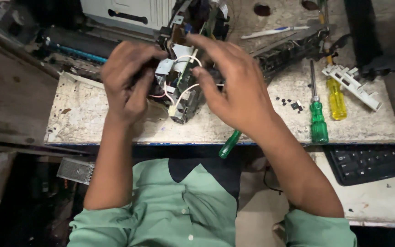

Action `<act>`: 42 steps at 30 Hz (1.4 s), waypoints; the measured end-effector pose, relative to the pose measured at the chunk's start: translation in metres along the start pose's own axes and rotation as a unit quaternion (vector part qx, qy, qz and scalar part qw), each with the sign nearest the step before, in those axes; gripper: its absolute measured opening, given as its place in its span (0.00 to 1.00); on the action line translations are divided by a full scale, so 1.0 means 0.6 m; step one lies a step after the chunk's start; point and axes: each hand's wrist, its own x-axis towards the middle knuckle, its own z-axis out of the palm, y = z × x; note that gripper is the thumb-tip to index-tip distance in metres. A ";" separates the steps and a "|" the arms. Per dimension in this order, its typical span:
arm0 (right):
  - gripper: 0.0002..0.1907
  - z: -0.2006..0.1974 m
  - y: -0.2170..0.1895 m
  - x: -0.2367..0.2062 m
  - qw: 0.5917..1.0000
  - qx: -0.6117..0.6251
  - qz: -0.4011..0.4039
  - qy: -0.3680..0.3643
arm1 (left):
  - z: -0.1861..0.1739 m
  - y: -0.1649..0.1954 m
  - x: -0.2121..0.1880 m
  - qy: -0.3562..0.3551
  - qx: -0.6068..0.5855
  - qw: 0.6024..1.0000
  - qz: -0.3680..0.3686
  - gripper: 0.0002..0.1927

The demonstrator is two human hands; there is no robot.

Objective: The person disassembles a printer on a workbench, removing internal components and wiring. They use a screwdriver to loosen screws and separate parts, then place the removed components on the table.

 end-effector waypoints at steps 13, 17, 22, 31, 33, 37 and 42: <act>0.09 0.001 -0.018 0.002 0.990 -0.118 -0.067 0.035 | -0.033 0.012 0.009 -0.028 0.013 0.999 -0.019 0.25; 0.08 0.008 -0.028 0.007 0.989 -0.132 -0.057 0.044 | -0.044 0.028 0.005 -0.025 0.026 0.999 -0.021 0.19; 0.09 0.006 -0.026 0.007 0.991 -0.122 -0.033 0.034 | -0.052 0.042 -0.017 0.055 0.127 0.989 0.059 0.17; 0.23 -0.036 -0.039 0.016 0.995 -0.064 0.031 -0.075 | -0.043 0.058 -0.057 0.056 0.228 0.965 0.113 0.18; 0.36 -0.043 -0.046 0.019 0.993 -0.032 0.041 -0.107 | -0.038 0.068 -0.059 0.062 0.245 0.963 0.096 0.16; 0.49 -0.044 -0.048 0.018 0.989 -0.013 -0.016 -0.144 | -0.030 0.094 -0.056 0.087 0.259 0.961 0.044 0.13; 0.29 -0.017 -0.039 0.013 0.993 0.021 0.087 -0.075 | -0.013 0.128 -0.042 0.086 0.206 0.975 -0.015 0.12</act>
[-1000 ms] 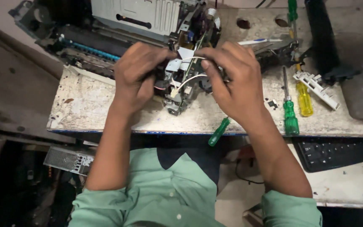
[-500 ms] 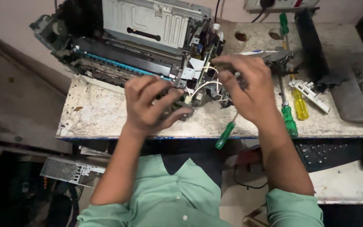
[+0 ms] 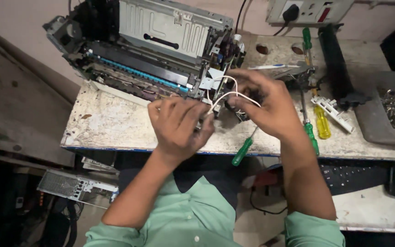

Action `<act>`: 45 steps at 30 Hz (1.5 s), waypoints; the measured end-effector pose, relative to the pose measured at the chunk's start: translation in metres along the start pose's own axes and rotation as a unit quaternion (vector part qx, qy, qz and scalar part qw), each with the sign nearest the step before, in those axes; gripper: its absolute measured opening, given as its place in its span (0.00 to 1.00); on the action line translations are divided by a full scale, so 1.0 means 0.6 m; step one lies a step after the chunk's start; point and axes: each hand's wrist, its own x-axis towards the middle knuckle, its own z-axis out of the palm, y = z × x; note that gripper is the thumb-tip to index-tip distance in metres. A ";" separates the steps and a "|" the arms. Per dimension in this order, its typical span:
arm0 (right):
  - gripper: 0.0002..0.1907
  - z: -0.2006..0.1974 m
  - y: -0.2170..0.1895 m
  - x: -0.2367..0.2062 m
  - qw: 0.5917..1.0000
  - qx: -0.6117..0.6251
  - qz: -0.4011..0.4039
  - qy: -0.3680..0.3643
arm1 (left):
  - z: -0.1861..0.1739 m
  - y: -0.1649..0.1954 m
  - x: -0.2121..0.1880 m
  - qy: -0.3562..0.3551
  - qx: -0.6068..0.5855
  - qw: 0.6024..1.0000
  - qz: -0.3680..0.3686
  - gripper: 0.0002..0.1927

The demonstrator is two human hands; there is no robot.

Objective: The person disassembles a printer on a workbench, removing internal components and wiring. They use a screwdriver to loosen screws and separate parts, then place the removed components on the table.

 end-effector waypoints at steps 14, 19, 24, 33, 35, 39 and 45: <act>0.15 0.028 -0.003 -0.001 0.991 -0.068 -0.028 0.112 | 0.014 0.027 -0.003 0.028 -0.272 0.931 -0.241 0.08; 0.19 0.015 -0.007 0.000 0.980 -0.153 -0.103 0.076 | -0.012 0.017 0.020 -0.008 -0.143 0.975 -0.170 0.07; 0.32 -0.008 -0.011 -0.006 0.979 -0.163 -0.117 0.016 | 0.005 0.051 0.013 -0.046 -0.031 0.998 -0.027 0.14; 0.31 -0.009 -0.014 -0.005 0.974 -0.141 -0.178 -0.011 | 0.014 0.036 -0.003 -0.026 -0.073 0.997 -0.024 0.15; 0.26 -0.009 -0.013 -0.004 0.970 -0.141 -0.199 -0.017 | 0.013 0.031 -0.001 -0.018 -0.069 0.997 -0.019 0.14; 0.20 -0.006 -0.009 -0.003 0.965 -0.146 -0.217 -0.015 | 0.006 0.020 -0.001 -0.003 -0.060 0.998 -0.008 0.15; 0.11 -0.022 0.013 0.001 0.975 -0.091 -0.201 -0.042 | 0.005 0.006 -0.004 -0.008 -0.064 0.998 0.000 0.15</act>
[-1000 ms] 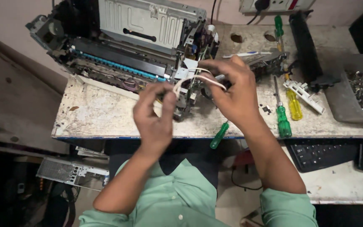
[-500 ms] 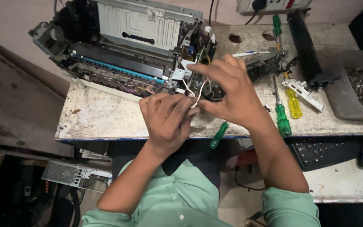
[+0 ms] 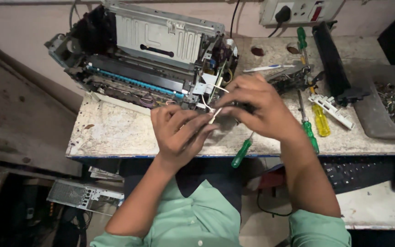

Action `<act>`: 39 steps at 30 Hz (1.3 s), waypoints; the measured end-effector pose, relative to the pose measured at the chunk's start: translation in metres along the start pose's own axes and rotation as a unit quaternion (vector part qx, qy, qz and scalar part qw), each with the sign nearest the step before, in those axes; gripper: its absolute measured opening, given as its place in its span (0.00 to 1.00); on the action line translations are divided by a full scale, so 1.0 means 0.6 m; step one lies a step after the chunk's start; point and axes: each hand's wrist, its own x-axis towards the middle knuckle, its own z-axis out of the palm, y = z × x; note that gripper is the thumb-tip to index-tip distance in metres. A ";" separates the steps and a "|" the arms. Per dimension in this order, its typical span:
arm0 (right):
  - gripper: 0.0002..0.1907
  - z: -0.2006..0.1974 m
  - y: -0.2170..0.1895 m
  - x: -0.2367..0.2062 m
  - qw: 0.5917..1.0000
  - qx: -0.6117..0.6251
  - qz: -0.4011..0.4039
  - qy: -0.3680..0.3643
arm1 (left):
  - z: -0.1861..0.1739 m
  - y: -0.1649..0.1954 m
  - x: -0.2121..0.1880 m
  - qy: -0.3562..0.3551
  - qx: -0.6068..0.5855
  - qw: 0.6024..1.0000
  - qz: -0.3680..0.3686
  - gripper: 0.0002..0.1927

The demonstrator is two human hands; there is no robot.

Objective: The person disassembles a printer on a workbench, removing internal components and wiring. They use a screwdriver to loosen screws and separate parts, then place the removed components on the table.

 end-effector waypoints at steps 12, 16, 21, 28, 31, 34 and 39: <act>0.19 -0.029 0.044 -0.011 0.984 0.168 0.023 -0.056 | -0.016 -0.065 0.028 -0.042 -0.008 0.997 0.059 0.40; 0.20 -0.032 0.035 -0.009 0.973 0.213 0.037 -0.081 | -0.009 -0.092 0.053 -0.070 -0.008 0.996 0.061 0.42; 0.21 -0.026 0.014 -0.007 0.976 0.185 0.033 -0.106 | -0.002 -0.110 0.057 -0.057 -0.057 0.995 0.060 0.30; 0.17 0.016 -0.007 0.007 0.984 0.159 0.077 -0.022 | 0.003 -0.110 0.039 -0.039 -0.068 0.996 0.038 0.22; 0.17 0.024 -0.007 0.003 0.990 0.133 0.048 -0.004 | 0.007 -0.105 0.037 -0.024 -0.064 0.997 0.026 0.19; 0.15 0.027 0.000 0.000 0.993 0.118 0.019 0.016 | 0.010 -0.096 0.040 -0.014 -0.064 0.998 -0.003 0.16; 0.10 0.033 0.021 0.003 0.989 0.149 0.006 0.019 | 0.000 -0.073 0.057 -0.033 -0.079 0.993 -0.077 0.15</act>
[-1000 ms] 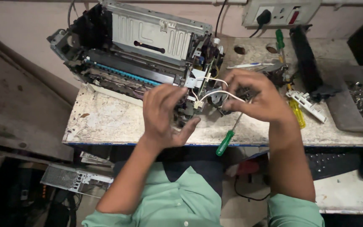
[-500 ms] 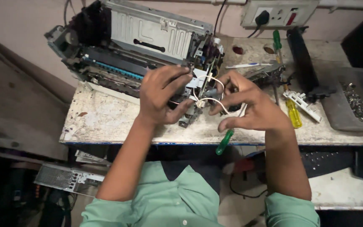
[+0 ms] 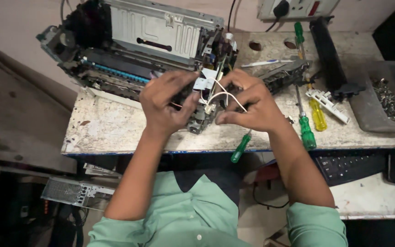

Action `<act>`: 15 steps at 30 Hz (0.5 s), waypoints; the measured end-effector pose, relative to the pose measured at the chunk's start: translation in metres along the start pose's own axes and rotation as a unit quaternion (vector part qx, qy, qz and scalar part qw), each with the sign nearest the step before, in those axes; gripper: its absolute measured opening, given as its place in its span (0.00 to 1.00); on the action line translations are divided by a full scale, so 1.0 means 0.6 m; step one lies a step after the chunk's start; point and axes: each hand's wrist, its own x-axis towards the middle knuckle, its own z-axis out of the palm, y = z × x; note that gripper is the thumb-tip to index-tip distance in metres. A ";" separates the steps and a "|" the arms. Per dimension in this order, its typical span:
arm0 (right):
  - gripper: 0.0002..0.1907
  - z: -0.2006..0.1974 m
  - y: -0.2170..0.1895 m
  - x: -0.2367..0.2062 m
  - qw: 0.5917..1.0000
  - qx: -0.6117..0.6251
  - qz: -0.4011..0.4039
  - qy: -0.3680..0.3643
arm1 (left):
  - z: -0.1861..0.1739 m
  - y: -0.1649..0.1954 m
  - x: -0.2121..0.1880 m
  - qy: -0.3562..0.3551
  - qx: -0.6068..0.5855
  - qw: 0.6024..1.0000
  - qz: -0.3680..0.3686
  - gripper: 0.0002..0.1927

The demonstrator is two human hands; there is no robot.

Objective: The person disassembles a printer on a workbench, removing internal components and wiring. They use a screwdriver to loosen screws and separate parts, then place the removed components on the table.

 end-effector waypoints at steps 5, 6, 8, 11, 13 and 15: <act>0.13 -0.006 0.000 -0.003 1.000 -0.007 -0.014 0.001 | -0.005 0.044 0.011 -0.004 0.030 0.999 -0.025 0.17; 0.13 -0.009 -0.004 -0.004 1.000 -0.009 -0.018 -0.001 | -0.003 0.052 0.012 -0.009 0.043 0.998 -0.036 0.17; 0.12 -0.017 -0.012 -0.006 1.000 -0.015 -0.005 -0.008 | 0.002 0.065 0.012 -0.013 0.065 0.997 -0.039 0.15; 0.13 -0.033 -0.021 -0.006 0.998 -0.048 0.041 -0.021 | 0.015 0.067 0.010 -0.001 0.094 0.995 -0.028 0.14; 0.14 -0.048 -0.022 -0.009 0.992 -0.087 0.082 -0.043 | 0.020 0.062 0.002 -0.005 0.103 0.994 -0.024 0.14; 0.13 -0.067 -0.019 -0.014 0.991 -0.071 0.079 -0.081 | 0.025 0.051 -0.006 -0.014 0.096 0.995 -0.014 0.13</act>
